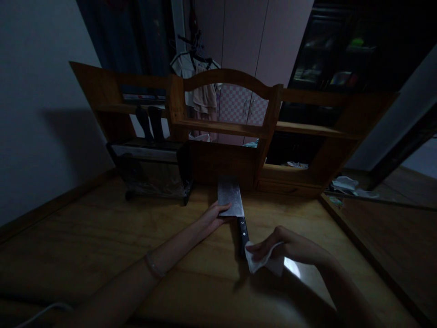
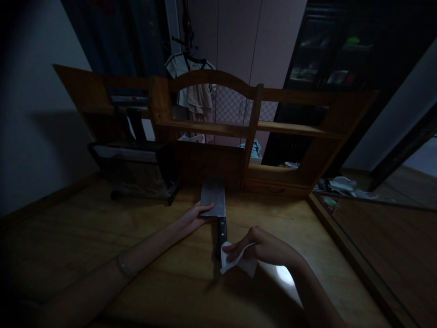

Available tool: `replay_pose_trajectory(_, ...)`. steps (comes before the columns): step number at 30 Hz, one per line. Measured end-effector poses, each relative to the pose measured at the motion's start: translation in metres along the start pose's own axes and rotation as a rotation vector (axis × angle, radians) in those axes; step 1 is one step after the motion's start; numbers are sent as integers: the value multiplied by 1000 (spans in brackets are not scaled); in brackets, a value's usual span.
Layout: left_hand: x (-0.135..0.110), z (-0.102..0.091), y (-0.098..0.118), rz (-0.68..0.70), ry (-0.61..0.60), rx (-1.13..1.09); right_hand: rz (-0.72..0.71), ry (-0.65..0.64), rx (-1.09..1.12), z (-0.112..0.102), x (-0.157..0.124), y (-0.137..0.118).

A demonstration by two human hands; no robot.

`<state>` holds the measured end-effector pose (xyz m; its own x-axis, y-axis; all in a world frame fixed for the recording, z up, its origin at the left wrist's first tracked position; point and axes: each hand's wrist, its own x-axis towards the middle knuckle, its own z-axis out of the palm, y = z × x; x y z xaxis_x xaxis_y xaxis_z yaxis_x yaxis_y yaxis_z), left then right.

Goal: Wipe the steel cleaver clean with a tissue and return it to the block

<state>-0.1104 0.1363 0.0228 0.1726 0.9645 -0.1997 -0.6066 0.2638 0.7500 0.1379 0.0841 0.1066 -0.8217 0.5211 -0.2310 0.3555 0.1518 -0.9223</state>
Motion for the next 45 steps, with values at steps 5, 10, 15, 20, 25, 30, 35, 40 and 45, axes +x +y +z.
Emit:
replay_pose_trajectory(5,0,1,0,-2,-1,-1,-125,230,-39,-4,0,-2)
replay_pose_trajectory(10,3,-2,-2,3,-34,-7,-294,561,-278,6,16,9)
replay_pose_trajectory(15,7,-8,-6,28,-40,-12,-268,365,-386,20,27,14)
replay_pose_trajectory(20,7,-8,-6,28,-28,0,-237,272,-329,20,24,11)
replay_pose_trajectory(25,4,-5,-3,18,-28,4,-208,176,-270,15,15,4)
replay_pose_trajectory(30,3,-5,-3,15,-18,-4,-167,140,-170,4,-1,-4)
replay_pose_trajectory(35,5,-4,-4,7,-27,-20,-298,689,-399,-3,8,11)
replay_pose_trajectory(40,4,-4,-4,9,-49,-26,-262,476,-568,14,26,26)
replay_pose_trajectory(45,4,-6,-4,11,-62,-20,-182,360,-502,28,30,23)
